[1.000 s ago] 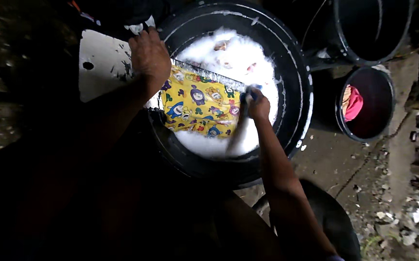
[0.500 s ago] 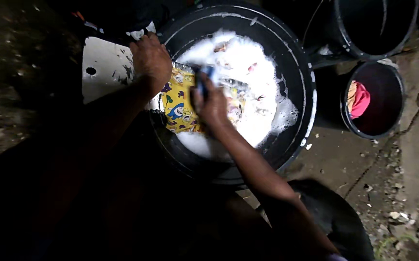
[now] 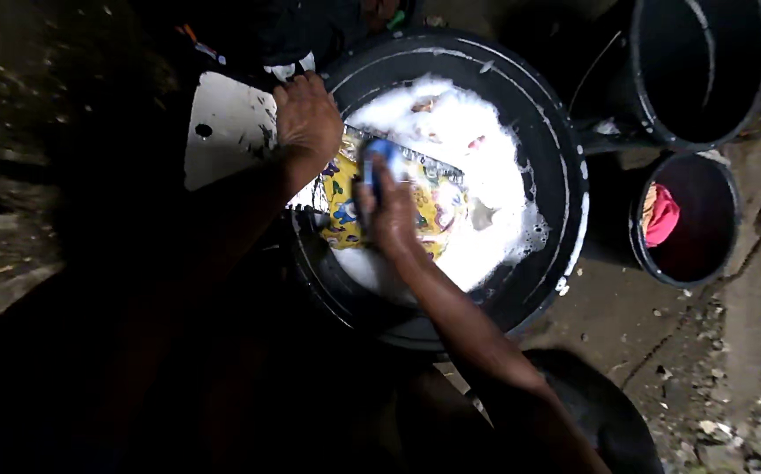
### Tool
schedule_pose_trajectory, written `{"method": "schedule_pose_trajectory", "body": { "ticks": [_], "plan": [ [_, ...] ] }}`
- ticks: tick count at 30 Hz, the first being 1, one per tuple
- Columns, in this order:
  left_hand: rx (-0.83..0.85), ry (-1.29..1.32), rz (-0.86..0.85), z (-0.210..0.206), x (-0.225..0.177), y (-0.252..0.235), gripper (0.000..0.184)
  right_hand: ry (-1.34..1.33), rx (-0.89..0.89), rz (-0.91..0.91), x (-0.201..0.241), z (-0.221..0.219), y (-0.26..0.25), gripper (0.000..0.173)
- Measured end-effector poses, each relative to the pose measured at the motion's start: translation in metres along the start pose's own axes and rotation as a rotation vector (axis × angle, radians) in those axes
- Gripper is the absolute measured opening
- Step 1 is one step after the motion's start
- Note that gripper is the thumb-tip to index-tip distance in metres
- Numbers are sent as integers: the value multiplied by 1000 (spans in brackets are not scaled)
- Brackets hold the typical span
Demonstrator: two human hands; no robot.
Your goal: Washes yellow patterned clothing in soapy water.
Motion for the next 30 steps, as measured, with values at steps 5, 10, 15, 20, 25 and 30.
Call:
{"method": "schedule_pose_trajectory", "body": {
  "ticks": [5,10,15,20,25,30],
  "plan": [
    [2,24,-4,1,-2,-2,53,62,107,-199,-81,28,39,50],
    [11,11,-1,1,-4,-1,53,199,45,-558,-148,52,59,53],
    [14,8,10,1,-1,0,52,-3,-72,77,-1,1,5,47],
    [-1,17,4,3,-2,-1,52,96,28,-164,-82,20,42,49],
    [-4,-2,0,1,-4,-1,52,202,41,-613,-159,50,58,52],
    [9,-24,9,0,-2,0,52,-38,-26,20,-2,2,6,45]
  ]
}}
Point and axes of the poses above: each hand's wrist, its own y-axis away from the middle knuckle, its own z-axis out of the back of the hand, x = y × z, the point moved 4 cm from there along -y, towards the middle knuckle, and after that the axes turned 10 degrees about z, right-handed, at the moved point
